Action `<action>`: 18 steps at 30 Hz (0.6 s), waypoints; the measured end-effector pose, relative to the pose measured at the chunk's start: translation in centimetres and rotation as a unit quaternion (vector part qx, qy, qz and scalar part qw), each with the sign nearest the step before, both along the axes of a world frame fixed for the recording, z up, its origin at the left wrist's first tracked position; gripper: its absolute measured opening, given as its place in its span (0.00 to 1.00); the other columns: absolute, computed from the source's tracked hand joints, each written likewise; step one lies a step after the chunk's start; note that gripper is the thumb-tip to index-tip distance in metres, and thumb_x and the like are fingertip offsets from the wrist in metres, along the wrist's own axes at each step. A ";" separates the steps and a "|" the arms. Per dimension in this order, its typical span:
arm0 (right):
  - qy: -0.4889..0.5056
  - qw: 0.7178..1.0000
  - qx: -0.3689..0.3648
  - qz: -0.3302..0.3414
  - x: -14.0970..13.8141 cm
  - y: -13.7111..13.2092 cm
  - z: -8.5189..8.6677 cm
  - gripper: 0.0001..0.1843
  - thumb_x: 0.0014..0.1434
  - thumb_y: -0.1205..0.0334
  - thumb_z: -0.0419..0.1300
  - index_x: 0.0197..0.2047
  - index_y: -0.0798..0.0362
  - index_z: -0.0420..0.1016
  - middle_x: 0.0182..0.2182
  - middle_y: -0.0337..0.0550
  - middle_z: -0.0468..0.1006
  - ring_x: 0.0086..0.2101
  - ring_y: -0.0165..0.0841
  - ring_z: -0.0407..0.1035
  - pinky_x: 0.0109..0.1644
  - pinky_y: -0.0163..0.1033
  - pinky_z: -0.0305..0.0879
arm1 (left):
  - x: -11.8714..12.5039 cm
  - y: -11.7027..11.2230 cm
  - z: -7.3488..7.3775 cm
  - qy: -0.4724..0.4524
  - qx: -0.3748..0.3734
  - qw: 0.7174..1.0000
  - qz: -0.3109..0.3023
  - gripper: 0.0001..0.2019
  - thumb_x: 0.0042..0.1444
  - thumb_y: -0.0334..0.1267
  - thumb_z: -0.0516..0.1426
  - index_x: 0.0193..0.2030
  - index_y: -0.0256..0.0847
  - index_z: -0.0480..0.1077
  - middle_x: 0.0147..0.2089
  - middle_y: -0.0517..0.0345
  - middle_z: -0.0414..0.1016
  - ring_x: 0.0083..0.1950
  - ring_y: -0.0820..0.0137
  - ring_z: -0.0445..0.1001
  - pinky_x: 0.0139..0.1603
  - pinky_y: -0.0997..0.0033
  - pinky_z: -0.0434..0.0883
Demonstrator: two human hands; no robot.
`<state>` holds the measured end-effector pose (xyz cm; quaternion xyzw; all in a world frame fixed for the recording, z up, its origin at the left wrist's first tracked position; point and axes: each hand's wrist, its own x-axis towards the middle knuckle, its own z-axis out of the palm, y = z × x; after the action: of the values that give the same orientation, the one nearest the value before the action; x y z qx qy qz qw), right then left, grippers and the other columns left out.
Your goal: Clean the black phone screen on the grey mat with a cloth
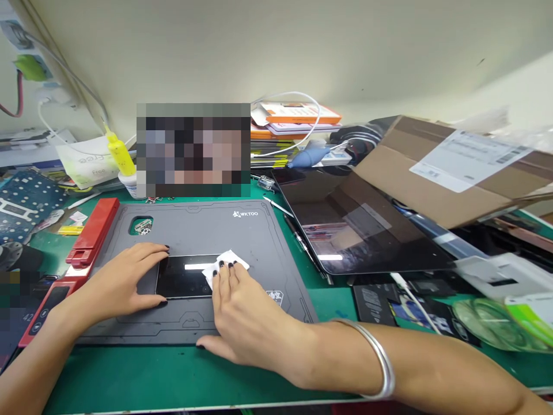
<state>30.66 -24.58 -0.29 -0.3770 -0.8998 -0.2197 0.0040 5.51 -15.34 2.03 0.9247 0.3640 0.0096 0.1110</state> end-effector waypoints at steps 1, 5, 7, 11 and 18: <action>-0.003 1.000 -0.001 -0.004 0.0 0.0 0.0 0.49 0.61 0.31 0.51 0.50 0.79 0.76 0.45 0.78 0.76 0.44 0.59 0.74 0.51 0.55 0.67 | 0.0 0.0 -0.1 -0.003 0.000 1.000 -0.001 0.32 0.51 0.47 0.65 0.61 0.37 0.65 0.64 0.42 0.67 0.64 0.50 0.65 0.64 0.47 0.65; -0.017 1.000 -0.002 -0.016 -0.1 0.0 -0.1 0.52 0.60 0.28 0.50 0.51 0.79 0.75 0.45 0.77 0.76 0.45 0.60 0.73 0.50 0.56 0.67 | -0.1 0.1 -0.2 -0.005 -0.001 1.000 0.002 0.32 0.51 0.48 0.65 0.61 0.38 0.66 0.64 0.42 0.66 0.65 0.51 0.65 0.64 0.48 0.65; -0.019 1.000 0.001 -0.016 -0.1 -0.1 -0.1 0.53 0.59 0.27 0.50 0.52 0.78 0.75 0.45 0.77 0.76 0.45 0.61 0.73 0.49 0.57 0.67 | 0.0 0.1 -0.1 0.002 -0.004 1.000 0.003 0.33 0.50 0.48 0.66 0.61 0.36 0.66 0.64 0.41 0.66 0.65 0.51 0.64 0.65 0.48 0.65; -0.019 1.000 0.006 -0.020 -0.1 0.0 -0.2 0.51 0.60 0.29 0.51 0.51 0.79 0.76 0.45 0.78 0.76 0.44 0.60 0.74 0.50 0.56 0.67 | 0.0 0.1 -0.1 0.002 0.000 1.000 0.001 0.33 0.51 0.47 0.65 0.61 0.36 0.66 0.64 0.41 0.66 0.64 0.51 0.65 0.64 0.47 0.65; -0.016 1.000 0.016 -0.019 -0.1 -0.1 -0.1 0.51 0.58 0.28 0.52 0.51 0.77 0.76 0.46 0.76 0.76 0.45 0.60 0.74 0.51 0.55 0.67 | -0.1 0.2 -0.2 -0.016 0.005 1.000 -0.001 0.32 0.49 0.46 0.66 0.60 0.37 0.67 0.64 0.42 0.67 0.64 0.50 0.66 0.64 0.48 0.66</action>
<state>30.52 -24.72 -0.36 -0.3900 -0.8889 -0.2403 -0.0081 5.39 -15.17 1.80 0.9253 0.3614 0.0260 0.1123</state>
